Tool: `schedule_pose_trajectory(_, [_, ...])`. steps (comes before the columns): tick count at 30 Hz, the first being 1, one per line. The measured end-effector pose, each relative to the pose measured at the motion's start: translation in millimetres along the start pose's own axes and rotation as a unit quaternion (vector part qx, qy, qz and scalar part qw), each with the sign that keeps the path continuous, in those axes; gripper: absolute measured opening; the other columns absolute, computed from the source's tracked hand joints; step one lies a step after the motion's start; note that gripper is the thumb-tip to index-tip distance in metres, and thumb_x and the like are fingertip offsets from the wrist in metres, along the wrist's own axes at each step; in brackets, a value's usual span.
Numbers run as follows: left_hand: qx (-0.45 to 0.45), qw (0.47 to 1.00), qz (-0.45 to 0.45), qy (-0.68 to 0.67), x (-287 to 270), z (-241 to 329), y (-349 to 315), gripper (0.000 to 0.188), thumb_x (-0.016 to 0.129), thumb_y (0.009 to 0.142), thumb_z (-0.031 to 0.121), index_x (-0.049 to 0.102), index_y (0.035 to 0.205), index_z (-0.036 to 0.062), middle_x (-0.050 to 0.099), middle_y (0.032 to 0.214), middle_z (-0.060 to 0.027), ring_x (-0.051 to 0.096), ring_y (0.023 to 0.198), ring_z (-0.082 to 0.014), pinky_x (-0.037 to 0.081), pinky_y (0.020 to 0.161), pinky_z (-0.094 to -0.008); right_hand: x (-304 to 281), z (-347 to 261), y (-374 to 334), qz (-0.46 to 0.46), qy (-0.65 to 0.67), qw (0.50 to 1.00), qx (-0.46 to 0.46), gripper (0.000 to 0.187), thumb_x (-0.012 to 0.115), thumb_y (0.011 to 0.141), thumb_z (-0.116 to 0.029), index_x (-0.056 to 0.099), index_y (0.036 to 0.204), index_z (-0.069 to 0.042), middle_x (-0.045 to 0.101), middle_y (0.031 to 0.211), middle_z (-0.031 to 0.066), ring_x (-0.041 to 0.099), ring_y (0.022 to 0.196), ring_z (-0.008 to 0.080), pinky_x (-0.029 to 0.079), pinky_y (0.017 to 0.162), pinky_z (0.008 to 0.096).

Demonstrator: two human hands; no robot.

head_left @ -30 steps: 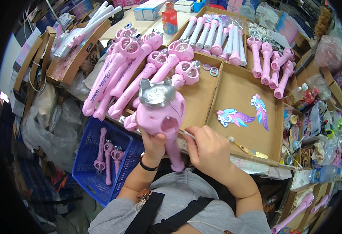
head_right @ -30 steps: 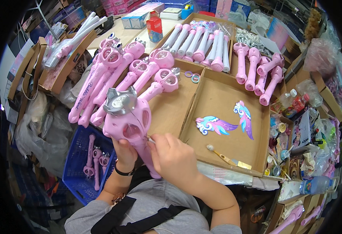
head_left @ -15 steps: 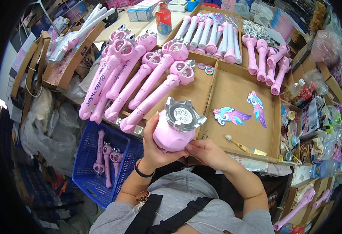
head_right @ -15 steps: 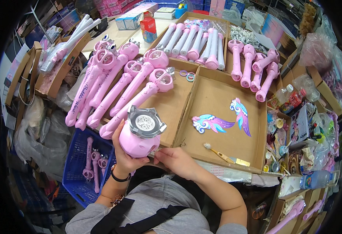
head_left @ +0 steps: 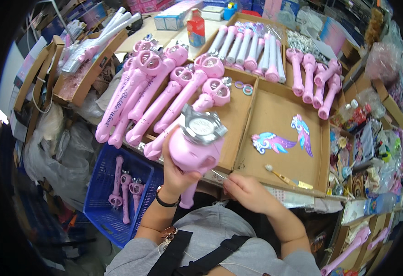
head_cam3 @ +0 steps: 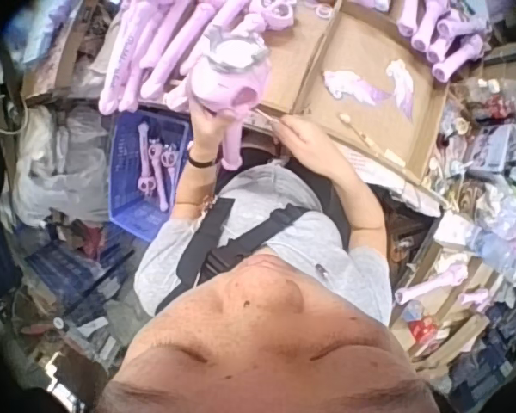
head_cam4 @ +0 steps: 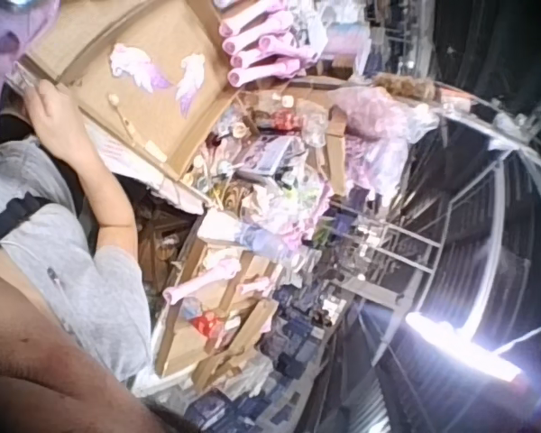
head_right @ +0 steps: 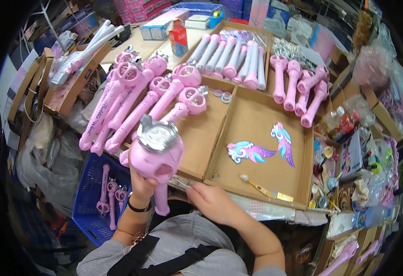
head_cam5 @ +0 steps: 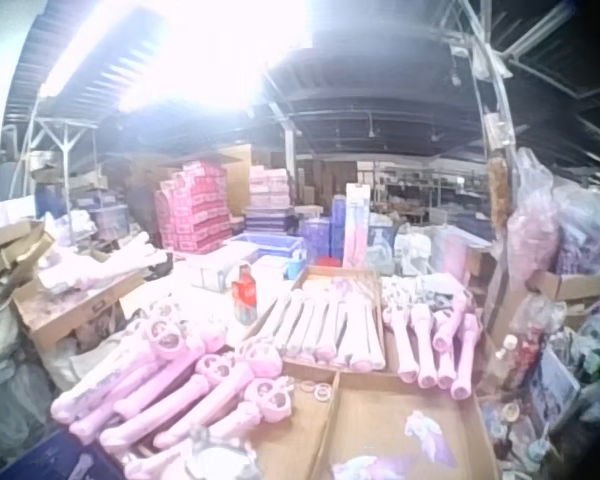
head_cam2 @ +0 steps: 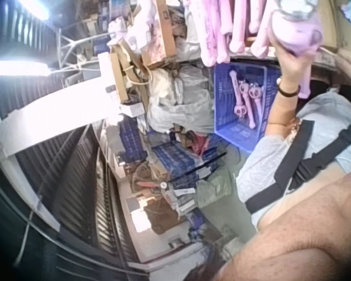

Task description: The person assembles pink fan sticks by inserting a silver crown piece into the top, applying glue with a brush, and attaching a holographic wing sticker. They repeat this process on multiple sticks, placing finished units on the table.

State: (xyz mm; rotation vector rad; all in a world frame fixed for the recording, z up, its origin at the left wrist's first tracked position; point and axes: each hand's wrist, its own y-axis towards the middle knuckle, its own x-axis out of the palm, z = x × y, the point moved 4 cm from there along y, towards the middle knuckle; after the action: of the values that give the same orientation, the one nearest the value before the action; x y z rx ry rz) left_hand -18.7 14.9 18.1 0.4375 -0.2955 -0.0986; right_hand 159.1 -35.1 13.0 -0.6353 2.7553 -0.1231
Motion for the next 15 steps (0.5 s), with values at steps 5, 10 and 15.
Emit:
schedule_pose_trajectory(5, [-0.098,0.979,-0.037,-0.177,13,-3,25,0.109,0.058,0.063,0.073,0.023,0.137,0.0016,0.039,0.135,-0.0128,0.046,0.119,-0.0265,0.041,0.097,-0.0428,56,16,-1,0.130,0.108,0.965,-0.199,0.044,0.074,0.069,-0.007,0.039,0.094,0.000,0.043,0.119,0.0200,0.055,0.090,0.0250,0.046,0.074,0.0326])
schedule_pose_trajectory(10, [-0.112,0.955,-0.213,-0.174,57,-18,10,0.090,0.067,0.077,0.013,0.004,0.142,0.0128,0.041,0.127,-0.0137,0.046,0.114,-0.0194,0.040,0.094,-0.0355,63,49,4,0.356,0.014,0.882,-0.309,0.047,0.070,0.065,-0.002,0.034,0.095,-0.002,0.037,0.121,0.0232,0.052,0.096,0.0284,0.045,0.081,0.0329])
schedule_pose_trajectory(15, [-0.203,0.951,-0.178,-0.149,63,-41,0,0.072,0.054,0.083,0.000,0.009,0.138,0.0119,0.051,0.102,-0.0116,0.054,0.089,-0.0152,0.046,0.077,-0.0284,56,59,1,0.370,-0.027,0.882,-0.292,0.047,0.066,0.063,0.000,0.031,0.093,-0.006,0.033,0.124,0.0206,0.042,0.112,0.0273,0.035,0.094,0.0369])
